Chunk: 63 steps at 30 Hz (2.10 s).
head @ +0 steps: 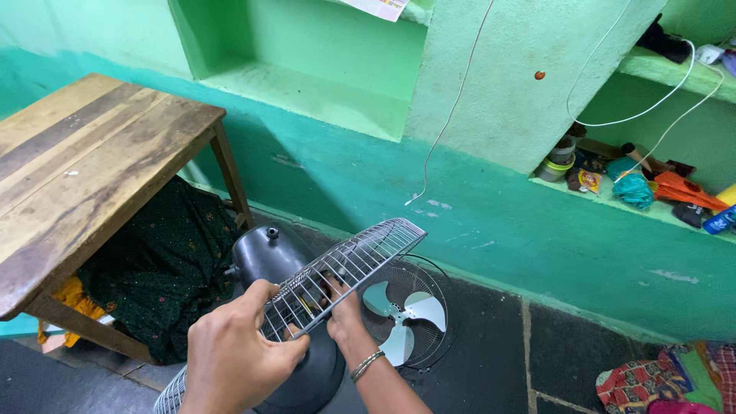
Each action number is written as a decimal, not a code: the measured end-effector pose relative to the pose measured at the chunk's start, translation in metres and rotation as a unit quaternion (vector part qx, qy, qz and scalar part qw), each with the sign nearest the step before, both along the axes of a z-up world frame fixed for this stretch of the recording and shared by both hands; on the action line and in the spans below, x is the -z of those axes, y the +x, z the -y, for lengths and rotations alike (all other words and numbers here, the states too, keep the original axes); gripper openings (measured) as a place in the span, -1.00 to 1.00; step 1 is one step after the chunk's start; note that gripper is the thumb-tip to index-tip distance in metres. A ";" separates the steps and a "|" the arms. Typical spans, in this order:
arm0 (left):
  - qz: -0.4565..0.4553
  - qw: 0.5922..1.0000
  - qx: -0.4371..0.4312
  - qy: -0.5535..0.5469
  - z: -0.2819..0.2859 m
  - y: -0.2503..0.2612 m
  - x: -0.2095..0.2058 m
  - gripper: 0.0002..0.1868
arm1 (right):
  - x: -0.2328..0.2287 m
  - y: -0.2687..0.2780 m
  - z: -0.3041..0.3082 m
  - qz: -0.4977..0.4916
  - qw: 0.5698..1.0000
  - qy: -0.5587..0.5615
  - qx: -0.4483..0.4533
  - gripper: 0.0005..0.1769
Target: The person uses a screwdriver to remove the front grill, fan blades, and rear grill of a standing electric fan. The components are placed on the floor as they are removed.
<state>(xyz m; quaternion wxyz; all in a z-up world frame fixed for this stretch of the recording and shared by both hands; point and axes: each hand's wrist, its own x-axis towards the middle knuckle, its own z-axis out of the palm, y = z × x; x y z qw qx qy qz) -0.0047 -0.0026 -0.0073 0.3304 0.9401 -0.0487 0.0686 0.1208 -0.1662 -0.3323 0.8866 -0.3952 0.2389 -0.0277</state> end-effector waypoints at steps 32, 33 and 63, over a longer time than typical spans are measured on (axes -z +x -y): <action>-0.008 1.000 -0.002 0.001 0.001 -0.002 0.000 -0.42 | -0.013 -0.002 0.006 0.014 0.999 -0.036 -0.006 -0.94; -0.009 1.000 -0.001 0.005 0.001 -0.002 -0.001 -0.39 | -0.012 -0.002 0.006 0.014 1.000 -0.024 -0.005 -0.94; 0.001 1.000 -0.009 0.009 0.003 -0.006 -0.001 -0.43 | -0.042 -0.074 0.031 0.071 0.959 -0.253 -0.102 -0.67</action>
